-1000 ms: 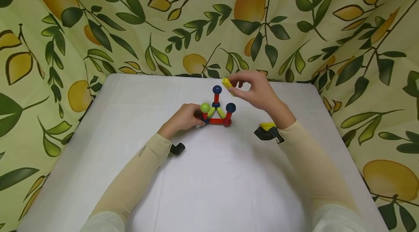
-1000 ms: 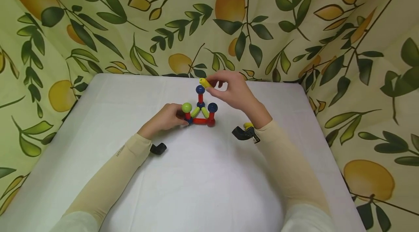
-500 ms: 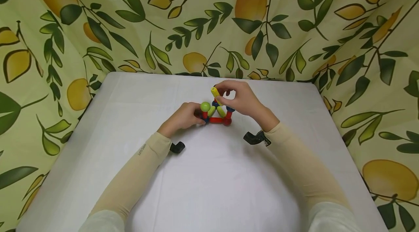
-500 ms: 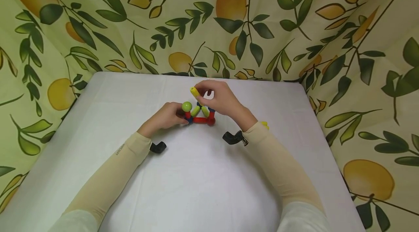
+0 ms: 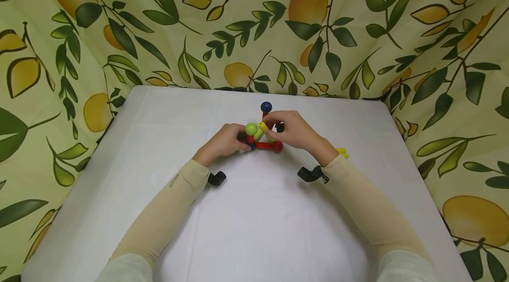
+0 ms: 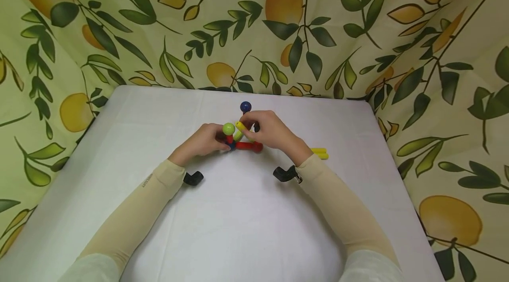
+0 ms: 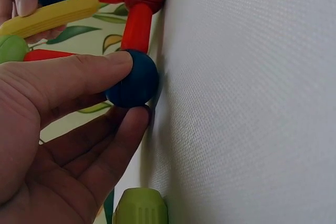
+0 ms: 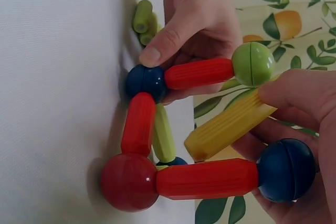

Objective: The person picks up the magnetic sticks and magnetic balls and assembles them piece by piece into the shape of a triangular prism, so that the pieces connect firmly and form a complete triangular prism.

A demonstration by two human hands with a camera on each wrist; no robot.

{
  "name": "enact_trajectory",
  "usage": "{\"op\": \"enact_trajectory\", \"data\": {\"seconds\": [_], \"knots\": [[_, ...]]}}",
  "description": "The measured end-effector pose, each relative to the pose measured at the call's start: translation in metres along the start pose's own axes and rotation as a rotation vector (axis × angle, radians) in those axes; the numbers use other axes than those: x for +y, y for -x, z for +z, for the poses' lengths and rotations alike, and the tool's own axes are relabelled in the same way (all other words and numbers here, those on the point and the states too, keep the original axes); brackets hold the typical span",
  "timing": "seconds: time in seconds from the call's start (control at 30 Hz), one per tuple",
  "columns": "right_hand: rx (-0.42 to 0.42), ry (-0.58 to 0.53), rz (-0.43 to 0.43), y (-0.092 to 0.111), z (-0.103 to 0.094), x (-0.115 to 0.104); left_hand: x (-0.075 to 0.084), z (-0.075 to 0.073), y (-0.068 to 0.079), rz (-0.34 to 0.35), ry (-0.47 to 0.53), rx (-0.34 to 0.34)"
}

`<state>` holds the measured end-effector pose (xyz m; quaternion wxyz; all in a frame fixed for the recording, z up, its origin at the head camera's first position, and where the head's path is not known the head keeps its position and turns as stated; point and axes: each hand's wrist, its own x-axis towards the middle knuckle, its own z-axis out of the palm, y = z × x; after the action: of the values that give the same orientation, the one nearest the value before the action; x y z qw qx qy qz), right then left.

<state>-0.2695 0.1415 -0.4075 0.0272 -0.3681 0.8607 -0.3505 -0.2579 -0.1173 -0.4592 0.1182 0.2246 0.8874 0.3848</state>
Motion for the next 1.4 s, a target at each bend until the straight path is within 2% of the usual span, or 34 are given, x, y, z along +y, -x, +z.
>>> {"op": "enact_trajectory", "data": {"seconds": [0.47, 0.83, 1.07, 1.17, 1.27, 1.4], "knots": [[-0.133, 0.105, 0.053, -0.003, 0.001, 0.000, 0.002, -0.001, -0.002, 0.007, -0.003, 0.007], [-0.142, 0.151, 0.027, -0.004, 0.004, 0.000, 0.011, 0.000, -0.001, 0.003, -0.072, -0.004], [-0.161, 0.160, 0.025, -0.003, 0.006, 0.000, 0.015, 0.003, 0.000, -0.026, -0.127, -0.023], [-0.130, 0.124, 0.034, 0.000, 0.001, 0.002, 0.015, 0.003, -0.001, -0.034, -0.131, -0.018], [-0.051, 0.063, 0.052, 0.008, -0.009, 0.006, 0.015, 0.003, -0.001, -0.043, -0.119, -0.014], [0.044, -0.009, 0.134, 0.026, -0.018, 0.011, 0.015, 0.002, 0.000, -0.046, -0.099, -0.019]]}}
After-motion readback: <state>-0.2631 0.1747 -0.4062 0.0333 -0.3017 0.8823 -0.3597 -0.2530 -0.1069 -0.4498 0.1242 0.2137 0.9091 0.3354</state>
